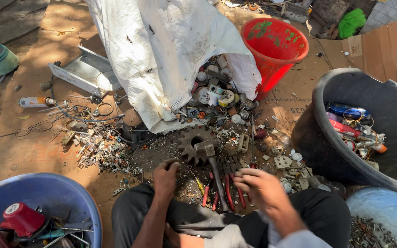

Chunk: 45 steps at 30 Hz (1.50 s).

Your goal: The person sits on the ground and uses a hammer and pliers to dismantle small electronic components. They repeatedly strike the components against a metal gear to break them apart and separate the materials.

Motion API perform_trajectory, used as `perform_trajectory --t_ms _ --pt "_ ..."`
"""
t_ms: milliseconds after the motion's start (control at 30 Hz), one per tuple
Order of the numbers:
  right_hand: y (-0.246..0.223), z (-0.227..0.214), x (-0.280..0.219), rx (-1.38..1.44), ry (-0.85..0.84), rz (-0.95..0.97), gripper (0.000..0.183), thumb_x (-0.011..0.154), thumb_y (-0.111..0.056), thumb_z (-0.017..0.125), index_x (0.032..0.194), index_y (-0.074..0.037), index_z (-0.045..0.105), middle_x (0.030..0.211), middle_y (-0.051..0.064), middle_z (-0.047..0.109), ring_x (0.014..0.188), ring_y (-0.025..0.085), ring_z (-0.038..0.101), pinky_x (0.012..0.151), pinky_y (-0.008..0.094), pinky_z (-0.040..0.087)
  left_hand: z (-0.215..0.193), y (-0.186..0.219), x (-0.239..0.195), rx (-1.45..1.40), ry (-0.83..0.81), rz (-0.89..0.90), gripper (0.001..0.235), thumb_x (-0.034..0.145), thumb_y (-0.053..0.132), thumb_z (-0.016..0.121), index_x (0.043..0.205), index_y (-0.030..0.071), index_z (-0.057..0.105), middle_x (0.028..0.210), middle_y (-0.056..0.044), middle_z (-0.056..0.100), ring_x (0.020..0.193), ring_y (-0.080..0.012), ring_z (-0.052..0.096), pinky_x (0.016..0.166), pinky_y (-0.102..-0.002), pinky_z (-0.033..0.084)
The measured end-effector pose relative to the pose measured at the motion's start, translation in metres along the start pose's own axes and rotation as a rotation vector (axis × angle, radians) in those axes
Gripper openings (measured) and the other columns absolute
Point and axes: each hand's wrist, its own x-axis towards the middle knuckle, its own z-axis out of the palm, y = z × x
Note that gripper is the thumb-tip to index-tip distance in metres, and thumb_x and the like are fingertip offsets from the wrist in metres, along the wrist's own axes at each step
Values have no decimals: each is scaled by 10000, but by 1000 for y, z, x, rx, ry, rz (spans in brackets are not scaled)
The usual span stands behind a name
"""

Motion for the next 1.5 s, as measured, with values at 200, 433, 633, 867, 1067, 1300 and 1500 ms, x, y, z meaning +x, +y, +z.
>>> perform_trajectory --t_ms 200,433,633,867,1067,1300,1500 --pt "-140 -255 -109 -1611 254 -40 337 1027 -184 527 1297 -28 654 1220 82 724 1190 169 766 1002 296 562 -19 -17 42 -379 82 -109 208 963 121 636 1097 -27 696 900 -106 696 735 -166 668 656 -339 568" --pt "-137 -306 -95 -1925 960 -128 437 891 -245 694 1308 -117 674 1186 145 728 1194 341 690 1013 430 562 21 -21 68 -186 34 -87 209 944 109 676 1080 -36 741 835 -73 713 694 -135 607 605 -283 488" --pt "-132 -126 -35 -1811 624 -605 227 918 -191 689 1107 -93 767 1069 126 762 939 306 735 864 384 573 25 -8 72 -48 31 -121 228 955 152 692 1081 -20 773 797 -64 684 668 -127 537 580 -296 416" --pt "-69 -45 33 -1066 302 -167 328 960 -36 601 1252 -59 748 1013 178 814 596 506 502 540 557 361 18 -9 83 -67 22 -109 251 960 177 688 1100 -21 754 795 -62 677 645 -124 545 547 -284 436" --pt "50 -8 17 -1377 -46 -354 299 816 -21 649 1092 -75 750 999 149 748 951 296 738 855 366 580 25 -6 83 -73 4 -182 237 963 153 665 1116 -15 734 843 -70 707 696 -133 629 603 -263 517" --pt "-4 -10 82 -1568 -24 -249 306 935 -128 671 1239 -98 688 1275 193 649 1163 392 614 987 455 467 23 1 73 -64 31 -174 236 981 150 654 1127 -19 731 843 -92 697 682 -138 612 577 -270 479" --pt "-35 -16 185 -1598 413 -149 551 854 -274 757 1346 -80 603 1224 225 681 1144 422 638 986 498 502 26 -5 81 32 64 -188 245 971 166 665 1116 -12 749 821 -93 727 662 -140 608 563 -282 474"
